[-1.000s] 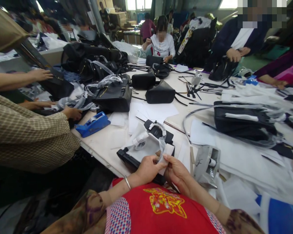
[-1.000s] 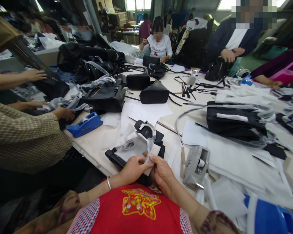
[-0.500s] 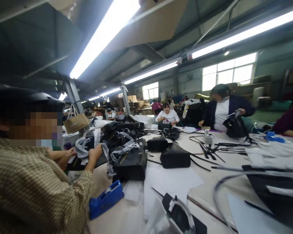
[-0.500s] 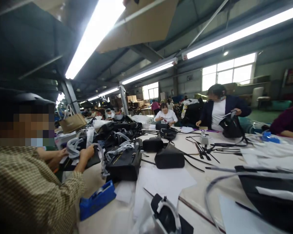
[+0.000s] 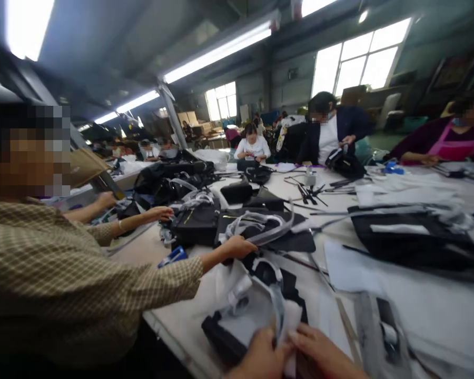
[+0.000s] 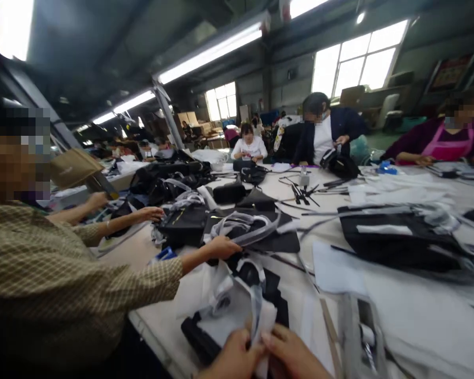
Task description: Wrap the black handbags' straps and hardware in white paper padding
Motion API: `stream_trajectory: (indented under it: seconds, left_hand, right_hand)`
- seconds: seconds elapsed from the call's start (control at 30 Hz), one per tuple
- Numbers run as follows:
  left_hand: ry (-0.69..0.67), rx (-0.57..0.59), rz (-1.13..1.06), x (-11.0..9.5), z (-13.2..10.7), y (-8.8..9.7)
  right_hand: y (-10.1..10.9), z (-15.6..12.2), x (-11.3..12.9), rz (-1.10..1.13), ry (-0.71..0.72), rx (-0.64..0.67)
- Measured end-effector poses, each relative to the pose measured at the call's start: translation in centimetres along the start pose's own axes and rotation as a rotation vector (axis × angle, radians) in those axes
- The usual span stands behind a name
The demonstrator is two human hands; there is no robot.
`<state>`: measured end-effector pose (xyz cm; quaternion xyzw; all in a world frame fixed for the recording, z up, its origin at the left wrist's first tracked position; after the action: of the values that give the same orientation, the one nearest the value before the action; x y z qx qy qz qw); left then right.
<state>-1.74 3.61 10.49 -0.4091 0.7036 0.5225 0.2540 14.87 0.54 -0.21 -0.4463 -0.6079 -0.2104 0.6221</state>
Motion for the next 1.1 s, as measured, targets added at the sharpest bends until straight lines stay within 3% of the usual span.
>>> stream_trajectory:
  seconds: [0.07, 0.17, 0.27, 0.4, 0.57, 0.73, 0.83, 0.93, 1.1]
  left_hand:
    - [0.115, 0.117, 0.019, 4.3, -2.7, -5.3]
    - [0.121, 0.131, 0.102, 7.7, -3.7, -7.8]
    - [0.082, 0.152, 0.123, 8.5, -2.4, -7.4]
    - [0.058, 0.19, 0.113, 8.2, -2.0, -6.9]
    - [0.109, 0.269, 0.092, 8.2, -2.5, -6.9]
    - [0.033, 0.231, -0.025, 7.8, -2.4, -6.3]
    - [0.088, 0.222, -0.007, 8.1, -2.2, -6.4]
    - [0.123, 0.209, 0.009, 8.4, -1.9, -6.6]
    - [0.146, 0.174, 0.041, 8.2, -1.3, -6.8]
  right_hand:
    - [0.6, -1.5, -0.9, -0.045, -0.038, -0.021]
    - [1.5, -3.1, -2.4, -0.241, -0.192, -0.062]
    - [2.4, -3.4, -2.9, -0.463, -0.249, -0.113]
    - [4.3, -1.5, -1.4, -0.778, -0.052, -0.037]
    - [5.8, 1.7, 0.7, -0.74, 0.077, 0.163]
    - [4.6, 3.5, 0.8, -0.782, 0.165, 0.366]
    - [3.8, 3.2, 0.9, -0.841, 0.232, 0.336]
    - [3.9, 1.7, 1.8, -0.886, 0.204, 0.268]
    - [5.3, -2.0, 6.2, -0.781, 0.084, 0.348]
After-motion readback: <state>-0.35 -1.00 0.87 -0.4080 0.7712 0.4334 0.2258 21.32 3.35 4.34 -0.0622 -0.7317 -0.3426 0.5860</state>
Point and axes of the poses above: each hand's wrist, its own z-axis towards the middle knuckle, its own y-axis out of the back of the hand, x = y × z, the point moved 3 cm from there along z, towards the middle knuckle, and after that the axes turned 6 degrees about y, right-handed, at the moved point
